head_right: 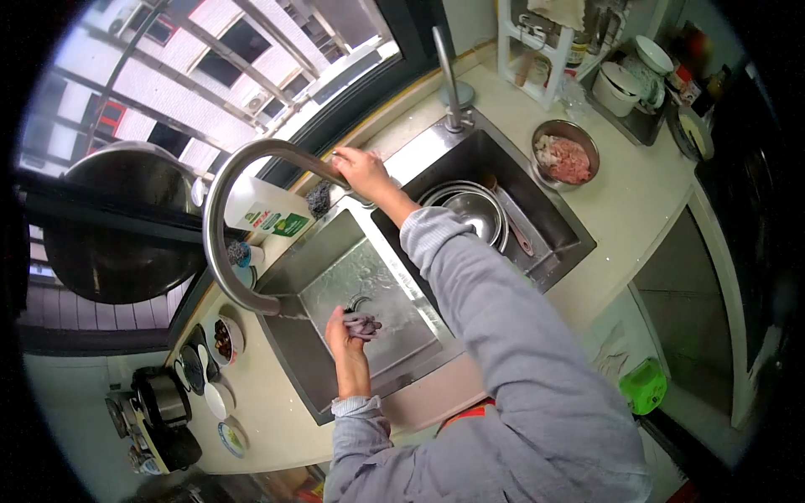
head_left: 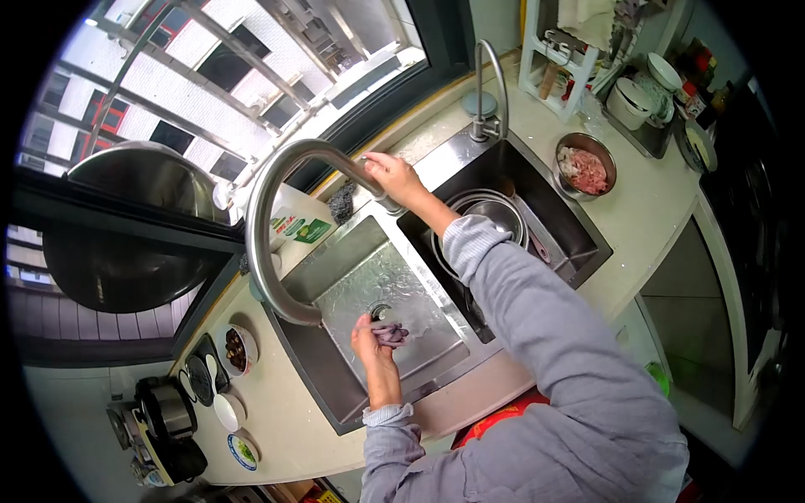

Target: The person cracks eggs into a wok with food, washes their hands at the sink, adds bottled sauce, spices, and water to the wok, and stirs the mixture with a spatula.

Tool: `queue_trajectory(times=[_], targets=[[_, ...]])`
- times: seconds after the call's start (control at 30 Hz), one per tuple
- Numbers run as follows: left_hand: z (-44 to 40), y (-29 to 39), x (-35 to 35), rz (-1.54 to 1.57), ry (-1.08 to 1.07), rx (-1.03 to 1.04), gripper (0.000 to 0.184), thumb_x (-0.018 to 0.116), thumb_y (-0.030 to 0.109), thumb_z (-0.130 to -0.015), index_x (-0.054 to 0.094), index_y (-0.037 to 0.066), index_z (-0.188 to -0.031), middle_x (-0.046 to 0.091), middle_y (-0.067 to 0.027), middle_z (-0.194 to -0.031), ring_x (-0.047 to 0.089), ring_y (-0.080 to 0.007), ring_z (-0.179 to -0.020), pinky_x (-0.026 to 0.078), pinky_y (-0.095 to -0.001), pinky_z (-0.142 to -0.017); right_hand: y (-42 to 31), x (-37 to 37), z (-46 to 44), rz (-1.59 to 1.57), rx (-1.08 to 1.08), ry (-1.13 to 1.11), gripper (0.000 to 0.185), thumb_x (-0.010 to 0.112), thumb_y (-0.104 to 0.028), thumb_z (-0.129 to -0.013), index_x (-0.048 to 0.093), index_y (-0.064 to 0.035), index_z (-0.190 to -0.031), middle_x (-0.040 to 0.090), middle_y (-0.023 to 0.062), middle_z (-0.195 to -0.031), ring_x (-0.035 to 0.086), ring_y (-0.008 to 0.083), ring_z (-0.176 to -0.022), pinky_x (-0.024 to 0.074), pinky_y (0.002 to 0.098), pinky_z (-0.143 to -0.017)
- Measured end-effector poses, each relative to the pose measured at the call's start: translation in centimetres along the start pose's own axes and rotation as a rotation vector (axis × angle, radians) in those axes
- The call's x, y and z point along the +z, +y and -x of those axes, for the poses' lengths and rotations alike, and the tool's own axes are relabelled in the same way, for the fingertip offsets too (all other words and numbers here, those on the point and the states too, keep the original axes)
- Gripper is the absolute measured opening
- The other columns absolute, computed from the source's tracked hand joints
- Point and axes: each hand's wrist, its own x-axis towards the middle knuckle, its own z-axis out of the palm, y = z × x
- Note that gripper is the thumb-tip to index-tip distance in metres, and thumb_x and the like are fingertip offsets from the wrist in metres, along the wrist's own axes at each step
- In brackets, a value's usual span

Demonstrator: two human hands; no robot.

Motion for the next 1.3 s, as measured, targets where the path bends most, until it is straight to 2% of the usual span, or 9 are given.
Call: queue_trajectory(times=[0.1,0.27,0.3,0.43,0.53,0.7,0.8,1.13,1.3], targets=[[3.1,2.6,3.5,0.047,0.048,0.012,0.026,0.054,0.028,-0.085,0.042,0.005,-0.085,0.05,-0.0096,-0.073,0.057,-0.0257,-0.058,0.053,-0.0415,-0.048,2.1,1.8,3.1,0.103,-0.296,0.285,0.039,0.052,-0.024,-0.085,0.051,0.0015,-0.114,0.052,0.0213,-0.113,0.05,0.034,-0.106,0.0385,0.0373,-0.09],[4.8,3.4,6.1,0.153,0.101,0.186,0.03,0.051,0.033,-0.088,0.038,0.008,-0.077,0.046,-0.0061,-0.069,0.053,-0.021,-0.057,0.048,-0.035,-0.047,1.5,6.6,21.5,-0.146,0.22,-0.127,0.071,0.062,-0.04,-0.078,0.033,0.0006,-0.128,0.043,0.0175,-0.122,0.044,0.0305,-0.112,0.0359,0.0383,-0.093],[4.7,3.0,6.7,0.218,0.131,0.248,0.03,0.05,0.029,-0.089,0.041,0.009,-0.07,0.047,-0.0053,-0.069,0.05,-0.0173,-0.057,0.044,-0.0291,-0.048,0.3,6.4,23.0,-0.63,0.639,-0.253,0.055,0.059,-0.041,-0.081,0.044,-0.0033,-0.118,0.052,0.0112,-0.11,0.051,0.0224,-0.1,0.0421,0.0337,-0.084],[4.9,1.4,6.3,-0.192,0.008,0.391,0.032,0.05,0.022,-0.089,0.05,0.003,-0.063,0.053,-0.0066,-0.081,0.054,-0.018,-0.073,0.044,-0.0278,-0.06,0.5,6.5,22.5,-1.228,0.9,-0.214,0.019,0.05,-0.03,-0.089,0.054,-0.0118,-0.092,0.056,-0.0005,-0.081,0.053,0.0077,-0.068,0.0431,0.0243,-0.059],[4.2,0.3,4.5,-0.875,0.127,1.142,0.022,0.052,0.017,-0.087,0.055,0.002,-0.072,0.053,-0.0104,-0.098,0.05,-0.0195,-0.098,0.045,-0.0293,-0.069,-0.4,6.1,21.4,-1.037,0.767,-0.237,0.015,0.051,-0.015,-0.087,0.053,-0.0056,-0.099,0.057,0.0029,-0.083,0.054,0.0095,-0.068,0.045,0.0225,-0.058],[5.9,2.9,2.8,0.086,-0.449,-0.012,0.057,0.062,0.009,-0.079,0.032,0.014,-0.127,0.049,-0.0086,-0.112,0.051,-0.0283,-0.105,0.05,-0.0425,-0.079,-1.5,5.5,20.7,-1.03,0.61,-0.398,0.025,0.053,-0.007,-0.084,0.053,-0.0002,-0.108,0.059,0.0085,-0.092,0.058,0.0141,-0.081,0.0482,0.0246,-0.071],[7.1,4.8,2.2,-0.028,-0.6,-0.306,0.054,0.064,0.003,-0.073,0.04,0.015,-0.119,0.05,-0.0069,-0.11,0.056,-0.0242,-0.095,0.053,-0.0386,-0.069,-1.4,4.4,20.4,-0.912,0.574,-0.658,0.026,0.053,-0.007,-0.084,0.055,0.0009,-0.108,0.059,0.0077,-0.089,0.056,0.0124,-0.079,0.0476,0.0241,-0.07],[1.0,-2.1,-2.2,-0.444,-0.561,-0.406,0.028,0.058,-0.005,-0.063,0.05,0.009,-0.086,0.051,-0.0045,-0.055,0.048,-0.0121,-0.042,0.033,-0.021,-0.036,2.8,8.3,21.9,-0.469,0.601,-0.745,0.019,0.054,-0.02,-0.087,0.059,-0.0026,-0.086,0.05,-0.0005,-0.062,0.044,0.0062,-0.055,0.0372,0.0214,-0.049],[2.8,-3.8,-1.1,-0.822,-0.384,0.236,0.029,0.059,0.014,-0.071,0.049,0.007,-0.097,0.055,-0.0081,-0.063,0.051,-0.018,-0.047,0.035,-0.0291,-0.039,4.3,10.0,22.8,-0.222,0.654,-0.491,0.029,0.053,-0.026,-0.086,0.057,-0.0035,-0.068,0.051,0.0022,-0.057,0.042,0.0105,-0.048,0.0363,0.0277,-0.047]])
